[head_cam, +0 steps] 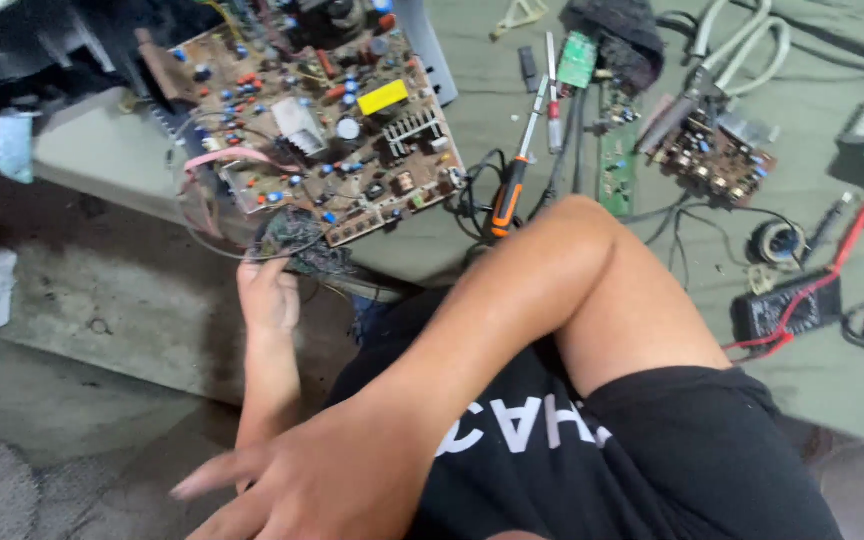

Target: Assembling a monitor by installing circuit boards into the plastic housing and securing them with a screwdriver.

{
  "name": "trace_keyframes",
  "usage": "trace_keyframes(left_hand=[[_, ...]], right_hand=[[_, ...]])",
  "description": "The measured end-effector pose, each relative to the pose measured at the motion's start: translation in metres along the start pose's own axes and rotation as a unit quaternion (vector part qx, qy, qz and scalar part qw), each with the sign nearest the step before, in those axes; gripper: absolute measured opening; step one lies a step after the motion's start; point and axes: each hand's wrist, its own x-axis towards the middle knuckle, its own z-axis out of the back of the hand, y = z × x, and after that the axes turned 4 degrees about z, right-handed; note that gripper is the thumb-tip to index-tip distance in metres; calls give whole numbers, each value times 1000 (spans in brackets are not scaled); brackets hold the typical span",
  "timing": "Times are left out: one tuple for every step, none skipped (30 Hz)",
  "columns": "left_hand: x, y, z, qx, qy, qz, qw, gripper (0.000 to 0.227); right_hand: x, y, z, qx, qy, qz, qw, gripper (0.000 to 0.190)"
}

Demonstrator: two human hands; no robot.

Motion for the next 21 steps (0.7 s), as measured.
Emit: trace_keyframes(left_hand=[[-2,1,-7,-20,14,-36,999,47],[-4,3,-13,-39,28,-73,996,53],[-12,1,-16,-40,19,-70,997,53],[-20,0,-20,-27,31,-74,996,51],[-23,-4,-25,-15,43,-85,995,49],[-27,-5,-30,-18,34,-90,995,49],[-31,-7,-34,2,56,-102,993,47],[-34,-9,-39,24,78,-114,990,45],[-33,-4,-39,22,70,-113,991,45],[-32,0,-38,-19,64,-43,997,44],[-31,5,-39,-61,57,28,996,44],[-22,9,-40,-64,50,27,996,44],[-16,15,-39,-82,46,-1,996,48],[-9,21,-39,-99,43,-29,994,52],[-4,21,-44,-102,34,-29,994,52],[0,21,-48,-88,3,-68,994,45],[7,19,-53,-73,-27,-108,991,39],[6,16,-56,-75,-35,-109,991,39],[6,11,-59,-33,-52,-125,990,37],[5,7,-62,10,-69,-141,988,37],[5,10,-61,9,-76,-141,987,37]], right_hand=[[-5,-3,10,23,-44,-15,999,37],[-10,-6,20,45,-88,-30,995,50],[-26,-8,36,54,-90,-28,994,50],[-42,-11,52,-48,-121,-125,984,33],[-59,-17,70,-151,-143,-216,954,23],[-80,-20,76,-145,-138,-210,957,23],[-101,-25,82,-285,-115,-257,916,28],[-123,-30,88,-419,-89,-297,853,33],[-142,-28,89,-412,-88,-295,858,33],[-162,-27,90,-436,-99,-357,820,43],[-182,-26,92,-457,-108,-417,778,53],[-196,-23,91,-451,-106,-415,783,53],[-211,-19,89,-431,-116,-473,760,55],[-225,-15,87,-408,-124,-528,734,62],[-234,-14,81,-402,-120,-527,739,62],[-243,-13,76,-394,-94,-536,740,67],[-252,-13,73,-389,-69,-544,740,72],[-255,-14,70,-384,-66,-541,745,72],[-258,-15,67,-410,-41,-540,734,74],[-261,-16,64,-435,-17,-538,721,76],[-263,-17,62,-431,-14,-535,726,76]])
